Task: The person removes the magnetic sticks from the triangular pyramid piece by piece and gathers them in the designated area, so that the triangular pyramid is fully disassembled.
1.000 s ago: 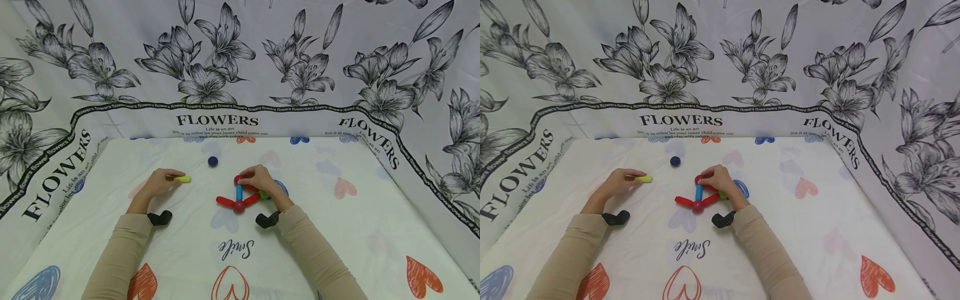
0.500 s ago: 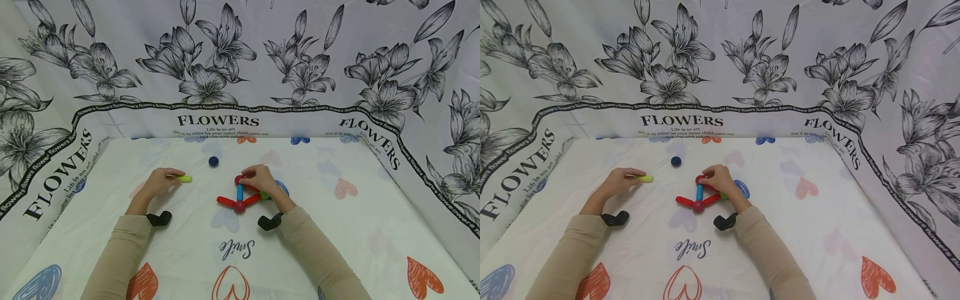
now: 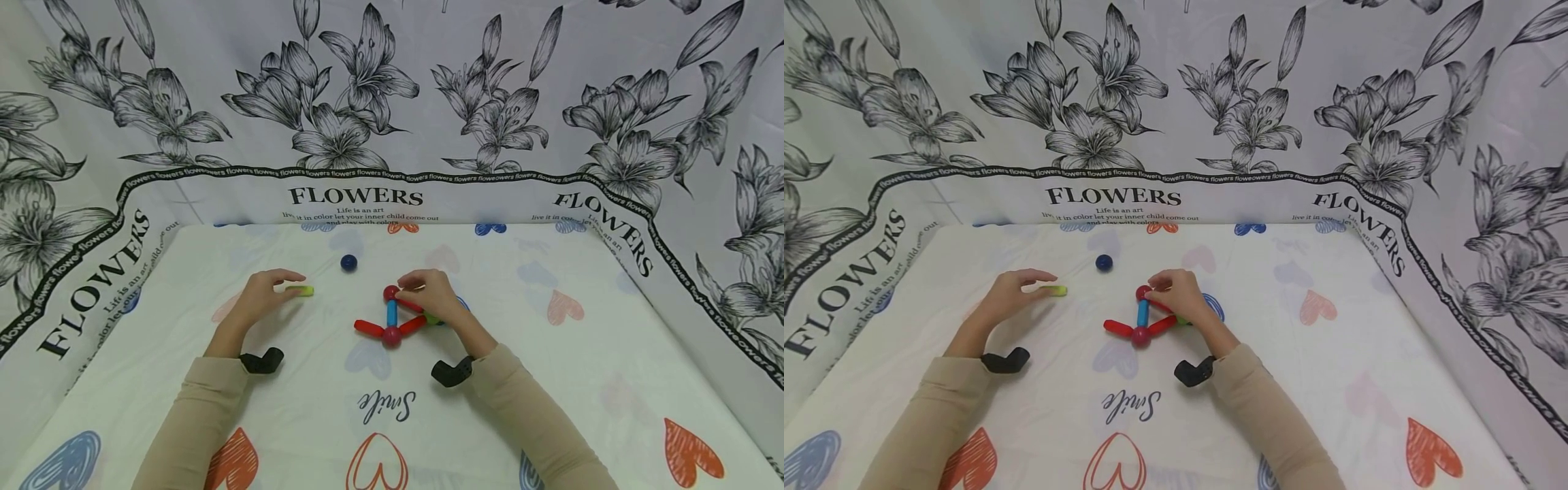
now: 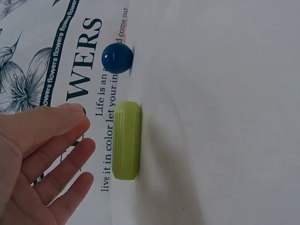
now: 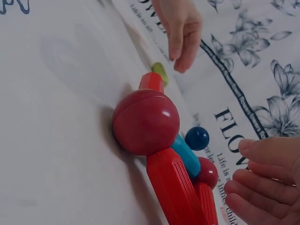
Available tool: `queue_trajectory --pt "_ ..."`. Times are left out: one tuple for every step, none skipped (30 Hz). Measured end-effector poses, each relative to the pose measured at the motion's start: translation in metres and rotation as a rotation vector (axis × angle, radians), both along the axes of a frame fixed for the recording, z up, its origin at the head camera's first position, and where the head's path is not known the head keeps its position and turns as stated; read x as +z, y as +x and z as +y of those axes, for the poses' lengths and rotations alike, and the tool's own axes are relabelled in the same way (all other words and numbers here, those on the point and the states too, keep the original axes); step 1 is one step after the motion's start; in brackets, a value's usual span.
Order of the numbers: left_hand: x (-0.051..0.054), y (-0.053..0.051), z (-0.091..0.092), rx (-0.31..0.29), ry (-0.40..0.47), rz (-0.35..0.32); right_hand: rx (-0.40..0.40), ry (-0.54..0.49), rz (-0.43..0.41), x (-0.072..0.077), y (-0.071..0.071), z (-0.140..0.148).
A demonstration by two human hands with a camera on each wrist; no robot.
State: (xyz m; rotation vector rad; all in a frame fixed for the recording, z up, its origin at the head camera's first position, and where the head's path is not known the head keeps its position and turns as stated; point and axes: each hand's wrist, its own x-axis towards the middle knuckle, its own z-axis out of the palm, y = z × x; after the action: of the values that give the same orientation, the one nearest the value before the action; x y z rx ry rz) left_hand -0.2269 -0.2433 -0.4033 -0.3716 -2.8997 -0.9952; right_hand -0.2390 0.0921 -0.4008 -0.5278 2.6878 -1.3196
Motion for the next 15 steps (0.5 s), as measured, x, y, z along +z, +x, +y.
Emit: queue_trajectory --pt "0.000 0.000 0.001 0.000 0.007 0.008 0.000 -0.004 -0.011 0.001 0.002 0.000" --pt "0.000 0.001 0.002 -0.001 0.015 0.011 0.000 -0.010 -0.023 0.002 0.004 0.001" --pt "0.000 0.001 0.004 -0.004 0.023 0.014 0.002 -0.014 -0.032 0.002 0.006 0.001" --pt "0.001 0.002 0.006 -0.007 0.032 0.017 0.008 -0.019 -0.039 0.003 0.009 0.001" --pt "0.000 0.003 0.008 -0.013 0.038 0.023 0.012 -0.021 -0.042 0.003 0.012 0.001" --pt "0.000 0.004 0.011 -0.020 0.046 0.026 0.019 -0.024 -0.043 0.003 0.014 0.002" --pt "0.001 0.005 0.013 -0.029 0.051 0.030 0.031 -0.025 -0.036 0.003 0.016 0.002" --pt "0.001 0.006 0.016 -0.037 0.055 0.033 0.043 -0.021 -0.026 0.002 0.019 0.002" --pt "0.001 0.007 0.019 -0.045 0.059 0.034 0.051 -0.013 -0.017 0.001 0.020 0.003" --pt "0.001 0.008 0.021 -0.055 0.063 0.033 0.060 -0.008 -0.009 0.000 0.022 0.003" --pt "0.001 0.009 0.023 -0.060 0.064 0.028 0.067 0.000 -0.001 -0.001 0.024 0.003" --pt "0.000 0.011 0.026 -0.067 0.067 0.021 0.077 0.004 0.007 -0.002 0.025 0.003" --pt "0.000 0.012 0.028 -0.074 0.069 0.016 0.090 0.008 0.018 -0.003 0.027 0.004" --pt "-0.001 0.013 0.030 -0.080 0.068 0.010 0.105 0.009 0.024 -0.004 0.028 0.005" --pt "-0.002 0.013 0.032 -0.090 0.070 0.004 0.121 0.007 0.025 -0.005 0.030 0.005"
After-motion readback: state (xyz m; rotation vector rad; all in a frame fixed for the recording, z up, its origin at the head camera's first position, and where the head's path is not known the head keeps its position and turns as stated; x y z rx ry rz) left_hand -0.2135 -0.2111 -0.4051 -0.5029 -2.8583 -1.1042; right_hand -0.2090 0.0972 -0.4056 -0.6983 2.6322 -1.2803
